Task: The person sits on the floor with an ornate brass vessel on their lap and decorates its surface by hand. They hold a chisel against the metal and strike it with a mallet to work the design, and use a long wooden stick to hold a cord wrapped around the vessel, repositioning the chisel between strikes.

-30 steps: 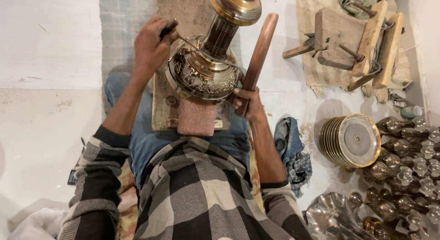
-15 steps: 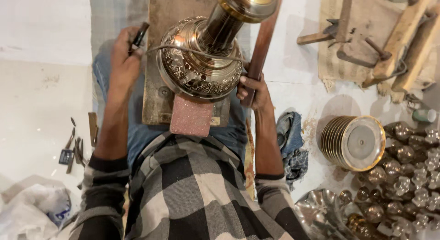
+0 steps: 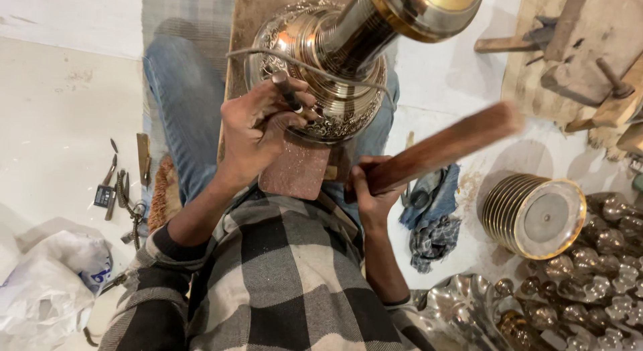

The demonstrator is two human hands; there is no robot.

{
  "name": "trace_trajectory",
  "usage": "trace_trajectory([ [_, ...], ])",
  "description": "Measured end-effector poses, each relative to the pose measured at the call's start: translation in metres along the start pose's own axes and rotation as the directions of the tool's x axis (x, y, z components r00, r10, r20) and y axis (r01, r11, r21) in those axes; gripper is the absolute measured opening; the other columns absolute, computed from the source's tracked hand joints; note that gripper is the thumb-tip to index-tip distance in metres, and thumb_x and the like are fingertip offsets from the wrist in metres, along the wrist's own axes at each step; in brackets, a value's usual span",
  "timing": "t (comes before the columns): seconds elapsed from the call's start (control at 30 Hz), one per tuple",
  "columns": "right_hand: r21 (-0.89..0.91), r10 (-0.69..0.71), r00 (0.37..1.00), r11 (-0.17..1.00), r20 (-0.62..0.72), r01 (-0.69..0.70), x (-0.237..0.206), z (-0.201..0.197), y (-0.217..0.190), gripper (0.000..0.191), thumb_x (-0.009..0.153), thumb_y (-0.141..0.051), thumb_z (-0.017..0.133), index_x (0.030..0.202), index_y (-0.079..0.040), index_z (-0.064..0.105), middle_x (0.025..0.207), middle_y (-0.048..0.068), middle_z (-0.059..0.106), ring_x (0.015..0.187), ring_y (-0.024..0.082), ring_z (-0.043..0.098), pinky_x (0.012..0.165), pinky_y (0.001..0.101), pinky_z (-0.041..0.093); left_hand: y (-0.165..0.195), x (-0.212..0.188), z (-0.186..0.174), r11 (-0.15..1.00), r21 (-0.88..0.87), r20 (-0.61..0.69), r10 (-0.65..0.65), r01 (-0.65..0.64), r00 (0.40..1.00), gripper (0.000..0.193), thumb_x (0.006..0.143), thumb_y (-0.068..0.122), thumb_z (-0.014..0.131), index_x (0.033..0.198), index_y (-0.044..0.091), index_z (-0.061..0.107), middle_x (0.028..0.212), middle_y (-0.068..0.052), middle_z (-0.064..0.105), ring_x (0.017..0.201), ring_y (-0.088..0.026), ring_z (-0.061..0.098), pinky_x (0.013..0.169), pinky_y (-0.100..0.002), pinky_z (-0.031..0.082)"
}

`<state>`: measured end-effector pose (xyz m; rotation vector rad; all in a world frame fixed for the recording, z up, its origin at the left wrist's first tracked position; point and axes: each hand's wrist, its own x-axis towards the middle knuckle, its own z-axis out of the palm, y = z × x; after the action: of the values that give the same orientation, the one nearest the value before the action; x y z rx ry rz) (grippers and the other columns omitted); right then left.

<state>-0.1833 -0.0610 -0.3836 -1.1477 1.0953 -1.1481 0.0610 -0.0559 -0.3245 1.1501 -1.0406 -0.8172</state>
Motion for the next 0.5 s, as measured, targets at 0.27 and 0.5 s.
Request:
trace_trajectory([
  [0.27, -0.422, -0.286, 0.869, 0.785, 0.403, 0.454, 0.034, -0.024, -0.032, 0.018, 0.079, -0.009, 0.083, 0.087, -0.003, 0.068, 0.064, 0.003, 0.064, 0.051, 0.011, 0.063, 0.049, 0.0271, 0.051, -0.029, -0.002, -0.014, 0.906, 0.225, 0.116, 0.341, -0.359, 0.933, 0.025, 0.104, -0.013, 0.052, 0.120, -0.003, 0.068, 0.110, -0.016, 0.077, 0.093, -0.023, 0.080, 0.080, -0.030, 0.069],
  [0.5, -0.490, -0.288, 0.809, 0.676, 0.512, 0.551, 0.048, -0.012, -0.086, 0.023, 0.089, -0.012, 0.086, 0.095, 0.001, 0.068, 0.074, 0.004, 0.068, 0.058, 0.011, 0.063, 0.049, 0.0241, 0.051, -0.052, 0.019, -0.033, 0.773, 0.263, 0.367, 0.473, -0.577, 0.801, 0.027, 0.110, -0.002, 0.066, 0.134, 0.010, 0.070, 0.095, -0.006, 0.079, 0.072, -0.011, 0.076, 0.058, -0.024, 0.063],
])
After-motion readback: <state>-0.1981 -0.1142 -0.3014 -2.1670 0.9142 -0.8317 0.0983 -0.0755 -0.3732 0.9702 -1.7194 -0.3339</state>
